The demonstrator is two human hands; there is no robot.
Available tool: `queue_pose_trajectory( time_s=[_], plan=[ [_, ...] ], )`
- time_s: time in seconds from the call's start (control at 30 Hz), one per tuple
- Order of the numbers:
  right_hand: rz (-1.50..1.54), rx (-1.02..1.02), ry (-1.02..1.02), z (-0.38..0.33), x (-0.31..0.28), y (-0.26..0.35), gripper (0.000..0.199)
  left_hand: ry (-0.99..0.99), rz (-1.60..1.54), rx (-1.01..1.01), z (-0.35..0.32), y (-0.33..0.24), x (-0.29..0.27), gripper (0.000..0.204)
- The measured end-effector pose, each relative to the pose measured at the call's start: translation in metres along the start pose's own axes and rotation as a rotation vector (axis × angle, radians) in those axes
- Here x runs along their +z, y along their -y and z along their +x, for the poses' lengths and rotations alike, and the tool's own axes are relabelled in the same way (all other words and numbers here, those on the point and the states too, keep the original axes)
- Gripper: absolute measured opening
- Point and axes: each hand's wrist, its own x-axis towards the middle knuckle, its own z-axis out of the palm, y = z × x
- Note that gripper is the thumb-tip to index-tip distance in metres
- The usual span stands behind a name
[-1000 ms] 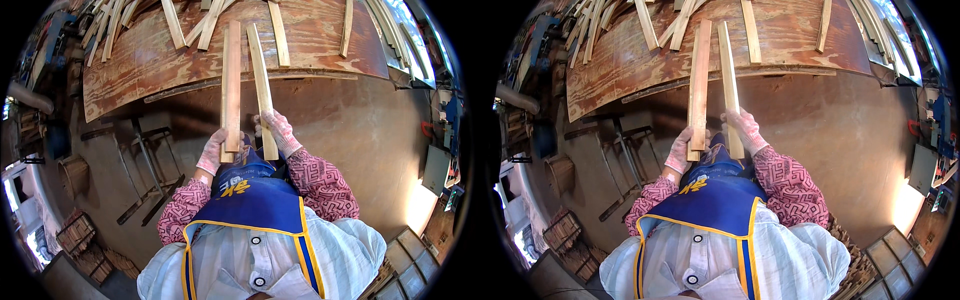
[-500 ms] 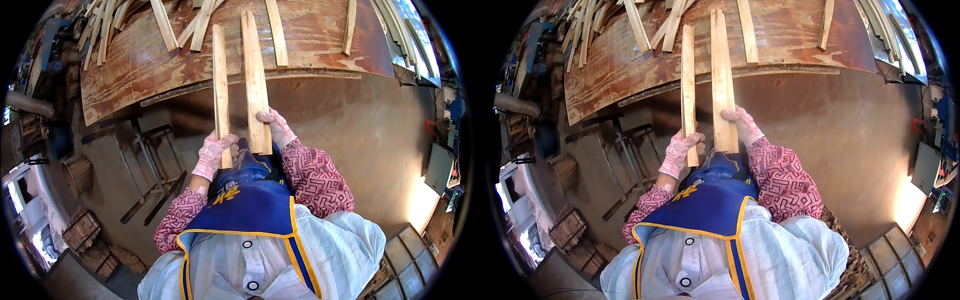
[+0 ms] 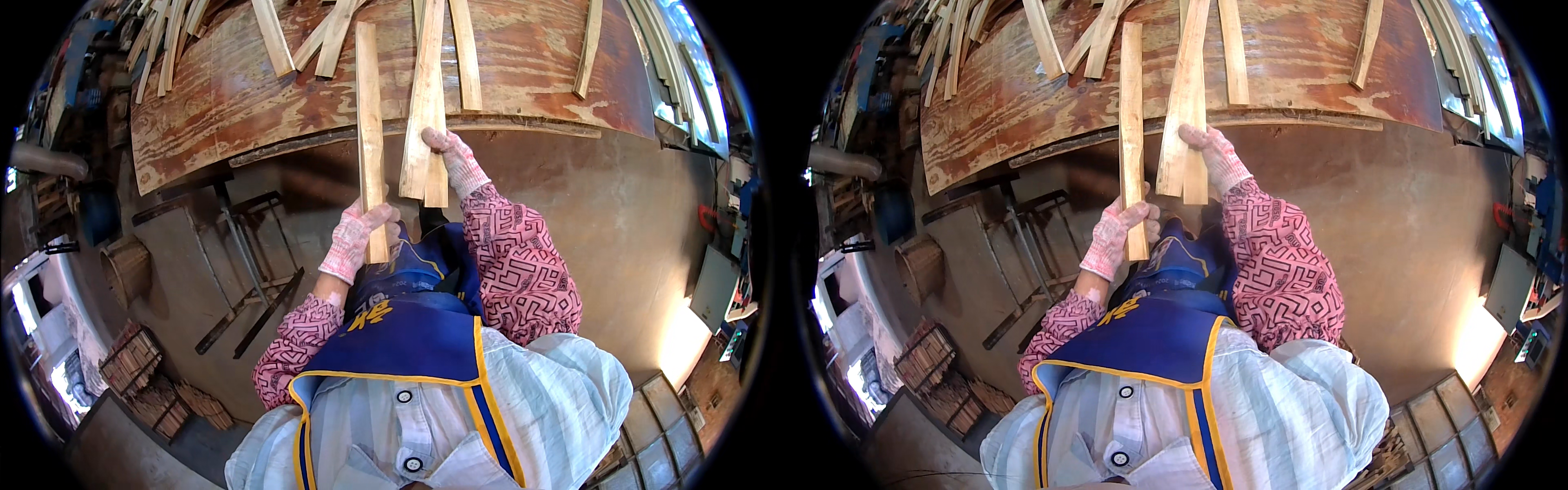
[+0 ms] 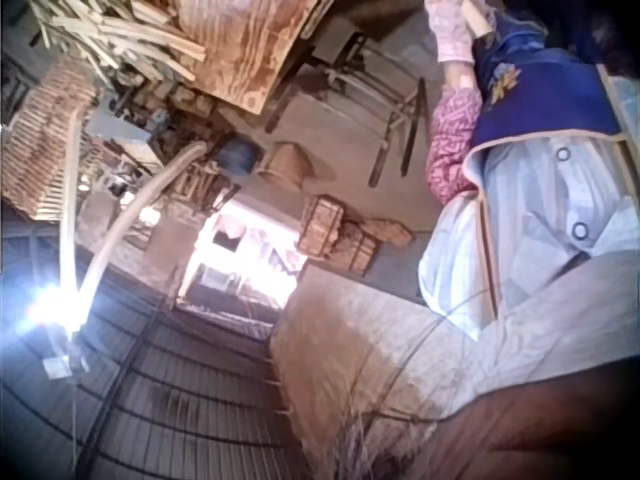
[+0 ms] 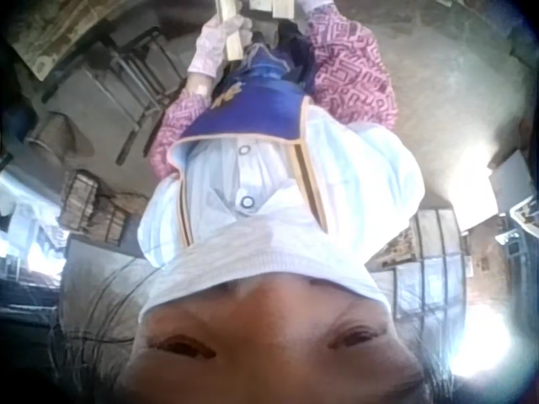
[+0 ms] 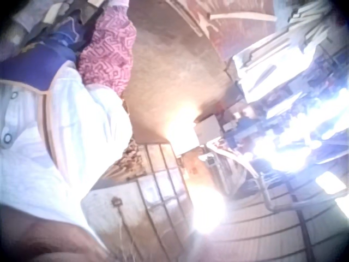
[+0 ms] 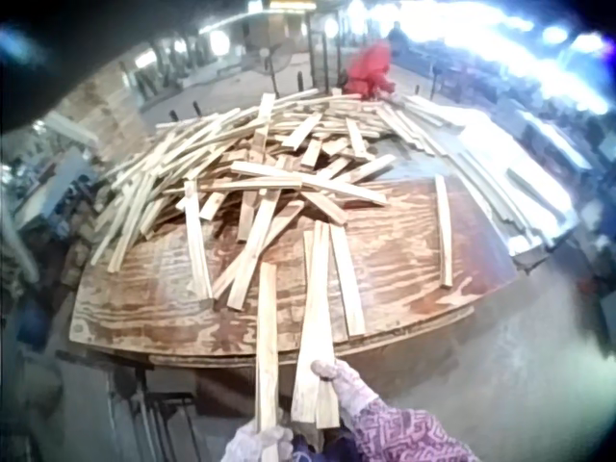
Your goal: The person sorts and stacks wooden planks in a workshop. They pick up planks from a metal table, arrange them into neat piles, and move them to different locations, including a conveyor belt and a wooden workbench.
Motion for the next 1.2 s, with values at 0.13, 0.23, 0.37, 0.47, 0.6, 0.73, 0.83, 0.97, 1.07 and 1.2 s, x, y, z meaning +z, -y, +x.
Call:
queue_pose_trajectory(
  time_s=[0.13, 0.23, 0.37, 0.47, 0.6, 0.73, 0.83, 0.97, 1.07, 1.2],
  plan=[
    [-0.798, -0.079, -0.355, 0.047, -0.002, 0.017, 0.072, 0.005, -0.018, -0.006, 0.008, 0.006, -0.003, 0.047],
    [-0.433, -0.146, -0.415, 0.023, 0.023, 0.049, 0.063, -0.005, 0.032, 0.023, 0.009, 0.008, -0.007, 0.046],
    [-0.075, -0.02, -0.295, 0.023, -0.007, 0.025, 0.048, -0.014, -0.02, -0.013, 0.001, 0.004, 0.006, 0.043],
    [-0.374, -0.121, -0.195, 0.011, -0.022, -0.006, 0.049, 0.018, -0.072, -0.017, 0.0, 0.005, 0.018, 0.042],
    [-0.374, 0.004, -0.215, -0.014, -0.008, -0.011, 0.047, -0.028, -0.009, -0.019, 0.008, 0.014, 0.015, 0.041],
    [-0.158, -0.026, -0.127, -0.018, -0.013, -0.009, 0.041, -0.032, 0.026, 0.002, 0.013, 0.019, 0.011, 0.041],
    [-0.038, -0.026, -0.027, -0.031, -0.008, -0.006, 0.041, -0.067, 0.089, 0.02, 0.014, 0.023, 0.002, 0.047],
    [-0.223, -0.147, 0.109, -0.046, 0.021, -0.017, 0.041, 0.126, -0.055, 0.132, 0.018, 0.032, 0.001, 0.059],
    [-0.908, -0.091, 0.068, -0.036, 0.046, -0.008, 0.066, 0.091, -0.002, 0.141, 0.013, 0.021, 0.02, 0.06],
    [-1.345, 0.001, 0.229, -0.035, 0.06, 0.028, 0.068, 0.068, -0.059, 0.104, -0.005, 0.017, 0.017, 0.055]
  ],
)
